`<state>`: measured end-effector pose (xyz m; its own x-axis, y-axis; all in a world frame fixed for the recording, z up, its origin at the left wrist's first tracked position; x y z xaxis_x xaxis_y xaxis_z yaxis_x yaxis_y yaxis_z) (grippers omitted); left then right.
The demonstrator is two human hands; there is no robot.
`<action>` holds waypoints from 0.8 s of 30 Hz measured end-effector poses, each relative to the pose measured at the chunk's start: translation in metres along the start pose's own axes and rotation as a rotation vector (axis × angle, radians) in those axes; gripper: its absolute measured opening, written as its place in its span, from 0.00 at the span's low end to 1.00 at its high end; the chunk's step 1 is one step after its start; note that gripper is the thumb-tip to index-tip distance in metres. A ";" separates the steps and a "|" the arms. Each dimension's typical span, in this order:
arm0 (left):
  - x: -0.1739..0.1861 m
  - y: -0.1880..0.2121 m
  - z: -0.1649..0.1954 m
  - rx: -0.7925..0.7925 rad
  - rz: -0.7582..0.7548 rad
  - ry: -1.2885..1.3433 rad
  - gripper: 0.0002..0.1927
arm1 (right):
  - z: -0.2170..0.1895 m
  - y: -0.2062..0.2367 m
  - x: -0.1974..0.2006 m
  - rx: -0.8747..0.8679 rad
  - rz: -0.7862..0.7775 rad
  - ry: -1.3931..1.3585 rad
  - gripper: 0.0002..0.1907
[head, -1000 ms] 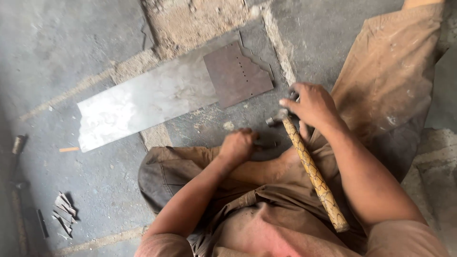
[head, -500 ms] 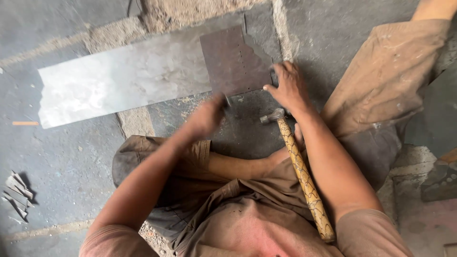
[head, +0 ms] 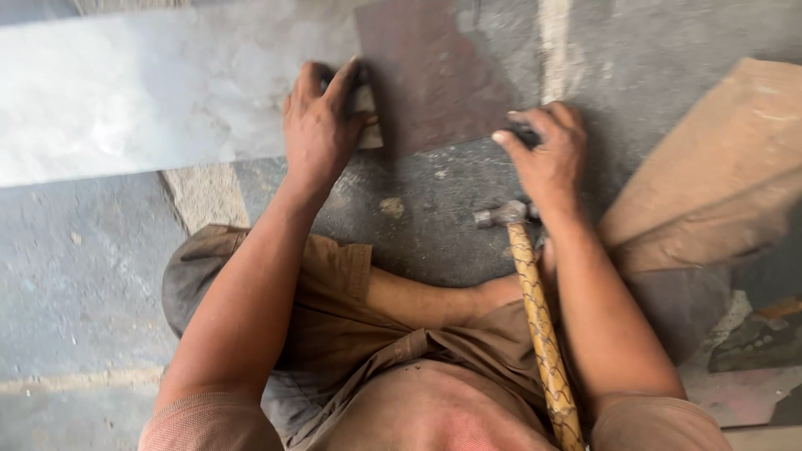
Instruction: The person sits on the floor and uses a hammer and a metal punch to create holes in rectangular metal sheets. They align a template, punch holes, and then hammer the sheets to flatten or shape them.
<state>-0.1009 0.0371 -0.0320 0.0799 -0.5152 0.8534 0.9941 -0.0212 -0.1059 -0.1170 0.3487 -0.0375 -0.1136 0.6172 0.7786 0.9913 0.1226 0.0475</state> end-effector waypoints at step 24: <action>-0.021 -0.004 -0.005 -0.117 -0.319 -0.009 0.48 | 0.005 -0.005 -0.010 -0.068 -0.082 -0.128 0.10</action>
<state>-0.1072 0.0435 -0.0523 -0.2327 -0.4588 0.8575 0.9541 -0.2786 0.1099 -0.1215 0.3458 -0.0492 -0.1977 0.7019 0.6843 0.9800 0.1268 0.1532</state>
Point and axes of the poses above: each hand's wrist, its own y-axis away from the middle knuckle, its own x-axis out of the back of the hand, z = x × y, the point moved 7 cm from there along -y, towards the middle knuckle, and after that the axes turned 4 degrees about -x, right-handed, at the moved point
